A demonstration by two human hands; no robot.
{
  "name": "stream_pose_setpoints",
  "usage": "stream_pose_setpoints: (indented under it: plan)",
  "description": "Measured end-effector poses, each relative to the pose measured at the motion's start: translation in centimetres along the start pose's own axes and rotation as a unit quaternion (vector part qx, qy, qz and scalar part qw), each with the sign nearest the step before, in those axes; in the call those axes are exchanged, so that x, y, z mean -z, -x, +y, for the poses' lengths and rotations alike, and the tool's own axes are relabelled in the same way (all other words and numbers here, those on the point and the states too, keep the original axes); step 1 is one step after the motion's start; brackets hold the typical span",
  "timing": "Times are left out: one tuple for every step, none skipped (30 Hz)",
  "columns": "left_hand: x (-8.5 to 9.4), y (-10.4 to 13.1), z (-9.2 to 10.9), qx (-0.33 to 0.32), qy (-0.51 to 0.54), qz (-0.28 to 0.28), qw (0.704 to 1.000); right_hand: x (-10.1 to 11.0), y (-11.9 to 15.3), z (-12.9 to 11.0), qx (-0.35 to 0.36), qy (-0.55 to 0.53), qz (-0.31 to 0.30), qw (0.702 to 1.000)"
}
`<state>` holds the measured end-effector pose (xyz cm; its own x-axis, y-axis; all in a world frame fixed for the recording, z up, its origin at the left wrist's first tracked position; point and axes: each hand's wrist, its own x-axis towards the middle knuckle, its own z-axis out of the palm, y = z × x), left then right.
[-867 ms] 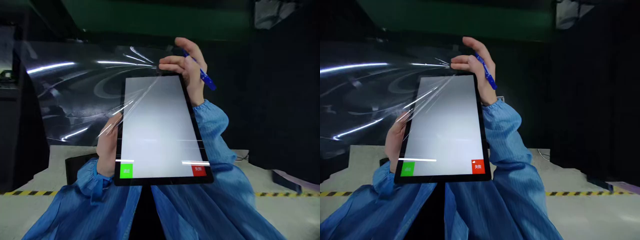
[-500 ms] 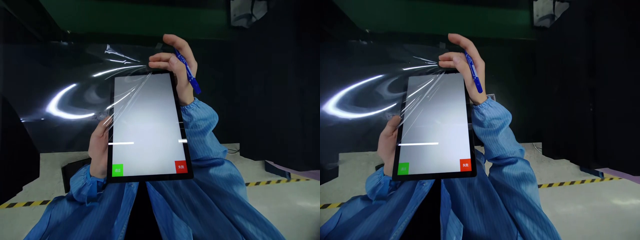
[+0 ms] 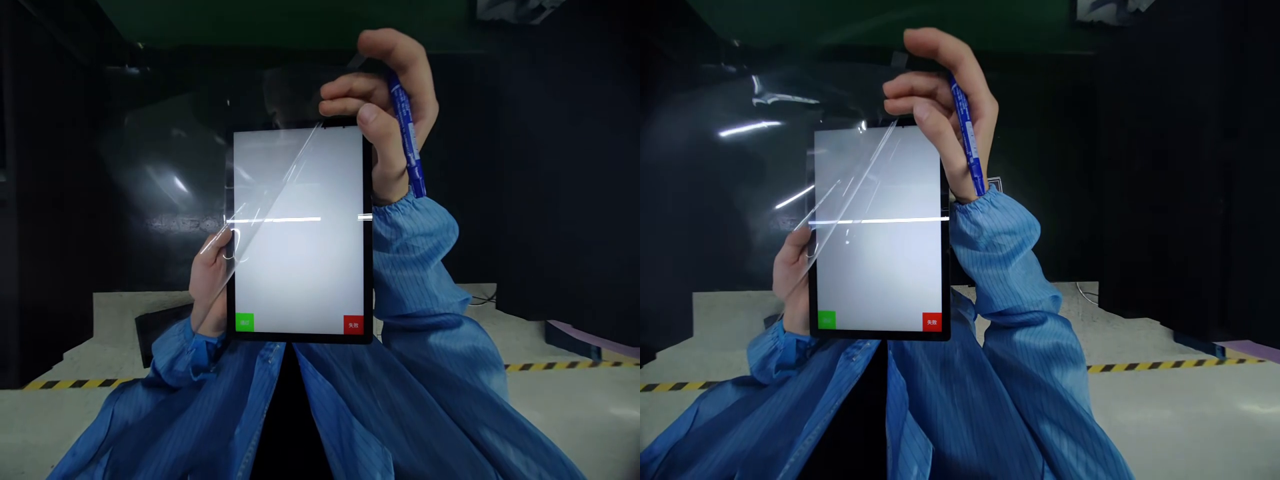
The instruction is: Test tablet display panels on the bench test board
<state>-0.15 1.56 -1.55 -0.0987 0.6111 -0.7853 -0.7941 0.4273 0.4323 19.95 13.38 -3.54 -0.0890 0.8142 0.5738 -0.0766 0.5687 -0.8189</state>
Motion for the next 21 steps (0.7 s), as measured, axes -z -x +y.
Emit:
stream_pose_setpoints:
  plan:
    - [-0.2,0.1,-0.1,-0.005,0.001,0.014,1.0,0.1,0.0,0.2,0.009,0.003,-0.001,1.0]
    - [-0.3,0.2,-0.2,-0.008,0.004,0.021,1.0,0.1,-0.1,0.5,0.027,-0.004,-0.005,1.0]
    - [-0.3,0.3,-0.3,-0.007,0.004,0.023,1.0,0.1,-0.2,0.8,0.044,-0.018,-0.009,0.999]
    - [-0.2,0.3,-0.3,-0.006,0.003,0.021,1.0,0.1,-0.2,1.1,0.063,-0.032,-0.01,0.997]
    - [0.0,0.2,-0.4,-0.006,0.0,0.019,1.0,0.1,-0.3,1.4,0.075,-0.045,-0.009,0.996]
    - [0.3,0.0,-0.4,-0.008,-0.005,0.016,1.0,0.0,-0.3,1.5,0.078,-0.054,-0.005,0.995]
    - [0.7,-0.2,-0.4,-0.009,-0.011,0.014,1.0,-0.1,-0.3,1.6,0.068,-0.059,0.003,0.996]
    - [1.0,-0.5,-0.4,-0.011,-0.017,0.01,1.0,-0.2,-0.2,1.5,0.047,-0.06,0.012,0.997]
    - [1.4,-0.7,-0.4,-0.008,-0.02,0.005,1.0,-0.3,-0.2,1.4,0.03,-0.063,0.021,0.997]
    - [1.7,-1.0,-0.4,-0.002,-0.018,0.001,1.0,-0.4,-0.2,1.1,0.018,-0.067,0.027,0.997]
    - [2.0,-1.3,-0.4,0.01,-0.011,-0.002,1.0,-0.5,-0.2,0.8,0.007,-0.07,0.032,0.997]
    - [2.2,-1.5,-0.4,0.024,0.0,-0.004,1.0,-0.6,-0.2,0.4,0.006,-0.071,0.037,0.997]
    - [2.4,-1.7,-0.4,0.038,0.016,-0.005,0.999,-0.7,-0.1,-0.1,0.007,-0.068,0.038,0.997]
    - [2.5,-1.8,-0.4,0.053,0.032,-0.007,0.998,-0.7,-0.1,-0.7,0.008,-0.059,0.036,0.998]
    - [2.6,-1.9,-0.4,0.071,0.045,-0.011,0.996,-0.7,-0.1,-1.3,0.01,-0.041,0.032,0.999]
    - [2.7,-1.9,-0.4,0.086,0.053,-0.018,0.995,-0.8,0.0,-2.0,0.012,-0.015,0.025,0.999]
    - [2.8,-1.9,-0.5,0.099,0.055,-0.029,0.993,-0.8,0.2,-2.8,0.016,0.012,0.016,1.0]
    - [2.9,-2.0,-0.5,0.107,0.053,-0.044,0.992,-0.9,0.4,-3.6,0.022,0.035,0.004,0.999]
    - [3.0,-2.0,-0.6,0.111,0.045,-0.061,0.991,-0.9,0.7,-4.4,0.032,0.051,-0.011,0.998]
    - [3.2,-2.1,-0.6,0.11,0.035,-0.081,0.99,-1.0,1.0,-5.1,0.045,0.056,-0.03,0.997]
    - [3.4,-2.1,-0.7,0.104,0.024,-0.102,0.989,-1.2,1.3,-5.9,0.055,0.054,-0.058,0.995]
